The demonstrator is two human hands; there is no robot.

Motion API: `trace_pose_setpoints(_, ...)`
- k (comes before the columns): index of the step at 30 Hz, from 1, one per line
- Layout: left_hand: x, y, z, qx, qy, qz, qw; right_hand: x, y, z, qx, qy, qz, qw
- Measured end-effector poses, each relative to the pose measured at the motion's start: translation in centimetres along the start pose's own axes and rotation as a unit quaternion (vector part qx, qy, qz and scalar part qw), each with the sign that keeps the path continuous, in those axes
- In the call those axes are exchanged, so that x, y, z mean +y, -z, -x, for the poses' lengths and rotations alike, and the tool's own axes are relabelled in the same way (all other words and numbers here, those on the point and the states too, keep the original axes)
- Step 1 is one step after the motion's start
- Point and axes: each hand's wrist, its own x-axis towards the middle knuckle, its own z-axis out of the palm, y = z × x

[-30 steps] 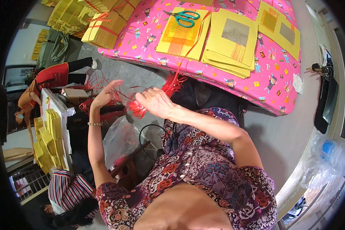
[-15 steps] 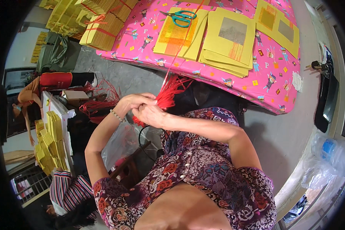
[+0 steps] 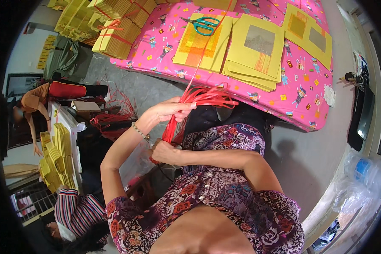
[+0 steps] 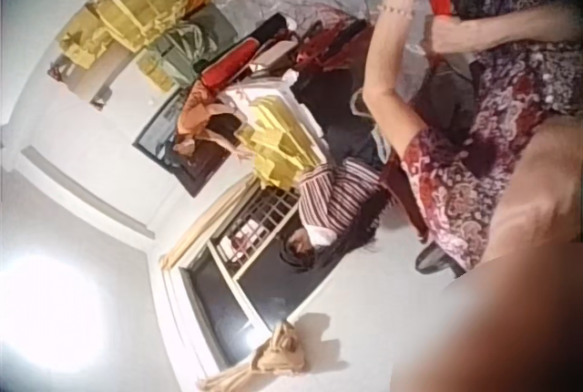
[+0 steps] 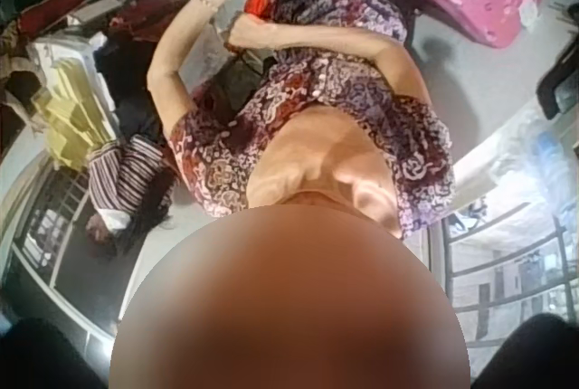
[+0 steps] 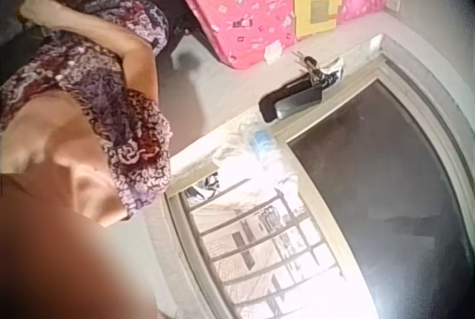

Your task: Cutting and organizing red plastic strips used for binding large stacks of paper.

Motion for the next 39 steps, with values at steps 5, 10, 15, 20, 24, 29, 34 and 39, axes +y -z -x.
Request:
trace_pose_setpoints(5, 0.1, 0.4, 1.6, 0.057, 0.006, -0.04, 0.998, 1.3, 5.6, 2.5, 0.106, 0.088, -0.034, 0.99)
trace_pose_setpoints(10, -2.0, 1.1, 2.6, 0.092, -0.085, -0.171, 0.977, 5.1, 11.8, 4.6, 0.193, -0.002, -0.1, 0.976)
trace_pose_setpoints(15, -1.4, -1.3, 4.8, 0.106, -0.052, -0.08, 0.99, 12.5, 14.9, 5.1, 0.204, -0.153, -0.003, 0.967)
trace_pose_setpoints(20, -0.3, -2.2, 5.1, 0.089, -0.046, -0.047, 0.994, 18.2, 15.8, 6.4, 0.156, -0.169, 0.113, 0.967)
trace_pose_setpoints(24, 0.2, -2.0, 4.8, 0.074, -0.039, -0.003, 0.997, 17.7, 15.7, 6.4, 0.168, -0.148, 0.082, 0.971)
trace_pose_setpoints(29, 0.9, -1.0, 4.7, -0.001, -0.078, -0.015, 0.997, 16.6, 16.1, 6.5, 0.172, -0.135, 0.087, 0.972)
trace_pose_setpoints(34, 0.4, 1.1, 4.5, -0.13, -0.083, 0.095, 0.983, 15.6, 17.4, 6.6, 0.214, -0.109, 0.068, 0.968)
trace_pose_setpoints(39, 0.4, 1.2, 4.5, -0.175, -0.074, 0.065, 0.98, 14.3, 16.9, 6.2, 0.2, -0.094, 0.054, 0.974)
